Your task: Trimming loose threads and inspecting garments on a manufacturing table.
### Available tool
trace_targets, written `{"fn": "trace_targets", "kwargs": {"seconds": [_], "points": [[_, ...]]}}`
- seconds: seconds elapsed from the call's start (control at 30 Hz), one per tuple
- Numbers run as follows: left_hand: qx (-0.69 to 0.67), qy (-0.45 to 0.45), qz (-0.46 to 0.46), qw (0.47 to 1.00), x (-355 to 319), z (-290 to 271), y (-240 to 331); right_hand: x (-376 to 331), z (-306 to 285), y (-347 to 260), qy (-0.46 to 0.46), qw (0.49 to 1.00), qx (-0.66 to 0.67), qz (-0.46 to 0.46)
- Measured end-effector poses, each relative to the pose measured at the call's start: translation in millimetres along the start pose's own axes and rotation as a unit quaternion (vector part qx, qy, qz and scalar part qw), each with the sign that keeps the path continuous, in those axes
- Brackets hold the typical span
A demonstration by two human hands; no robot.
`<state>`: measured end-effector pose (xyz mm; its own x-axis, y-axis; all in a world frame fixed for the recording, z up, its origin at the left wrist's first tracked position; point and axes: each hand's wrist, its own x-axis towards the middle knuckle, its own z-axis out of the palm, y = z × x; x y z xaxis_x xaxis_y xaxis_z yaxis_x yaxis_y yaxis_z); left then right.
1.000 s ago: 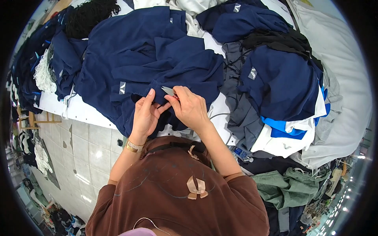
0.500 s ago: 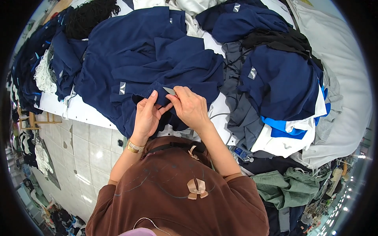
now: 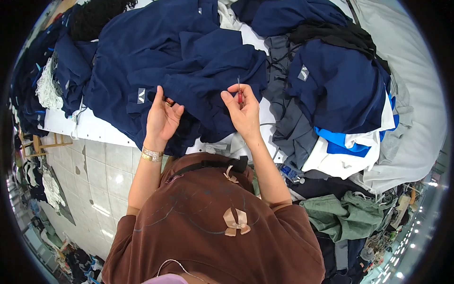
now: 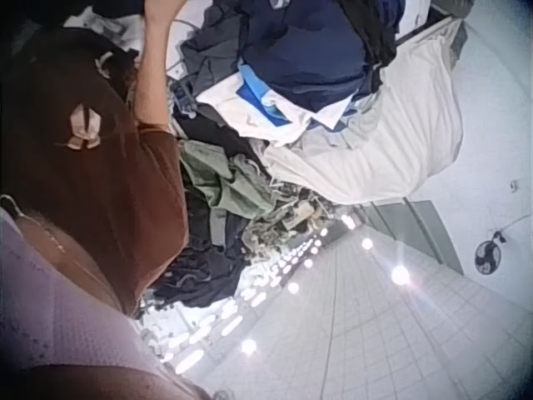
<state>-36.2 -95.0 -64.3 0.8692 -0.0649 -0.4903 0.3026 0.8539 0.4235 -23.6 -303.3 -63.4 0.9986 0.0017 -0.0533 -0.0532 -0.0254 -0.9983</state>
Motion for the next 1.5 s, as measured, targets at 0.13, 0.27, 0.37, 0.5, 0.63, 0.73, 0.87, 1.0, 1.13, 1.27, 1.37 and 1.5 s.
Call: {"fn": "trace_targets", "kwargs": {"seconds": [0.13, 0.27, 0.37, 0.5, 0.63, 0.73, 0.87, 1.0, 1.13, 1.27, 1.37, 1.5], "points": [[-0.072, -0.034, -0.019, 0.997, 16.5, -28.7, 1.8, -7.5, -4.4, 12.7, -0.005, 0.998, -0.068, 0.004], [0.332, 0.080, -0.051, 0.938, 13.0, -19.0, -10.7, -14.2, -7.3, 24.3, -0.016, 0.998, -0.057, 0.031], [0.438, 0.046, -0.081, 0.894, 6.7, -22.7, -27.6, -16.9, -5.0, 23.5, -0.019, 0.998, -0.052, 0.030], [0.397, 0.025, -0.095, 0.913, 20.6, -31.0, -33.9, -16.7, -4.8, 26.9, -0.024, 0.998, -0.051, 0.040], [0.314, 0.013, -0.051, 0.948, 19.3, -26.5, -37.2, -18.2, -3.5, 24.9, -0.035, 0.997, -0.055, 0.031], [0.218, -0.027, -0.062, 0.974, 13.7, -20.0, -33.5, -18.5, -1.4, 19.9, -0.042, 0.997, -0.049, 0.031], [0.176, -0.040, -0.069, 0.981, 8.2, -13.7, -30.0, -18.8, 2.3, 15.5, -0.057, 0.997, -0.051, 0.017], [0.154, -0.058, -0.070, 0.984, 3.7, -8.4, -27.2, -19.3, 5.3, 16.0, -0.071, 0.995, -0.074, 0.015], [0.106, -0.057, -0.071, 0.990, 0.2, -4.1, -28.4, -23.5, 15.4, 9.5, -0.055, 0.993, -0.100, -0.026], [0.046, -0.038, -0.056, 0.997, -1.5, -6.3, -31.5, -27.5, 15.2, -1.7, -0.069, 0.975, -0.188, -0.097], [0.023, -0.038, -0.049, 0.998, -2.7, -2.3, -34.4, -29.4, 13.7, 7.9, -0.074, 0.952, -0.252, -0.160], [0.007, -0.034, -0.036, 0.999, -6.6, 3.0, -36.8, -30.6, 15.7, 10.2, -0.065, 0.927, -0.311, -0.200]]}}
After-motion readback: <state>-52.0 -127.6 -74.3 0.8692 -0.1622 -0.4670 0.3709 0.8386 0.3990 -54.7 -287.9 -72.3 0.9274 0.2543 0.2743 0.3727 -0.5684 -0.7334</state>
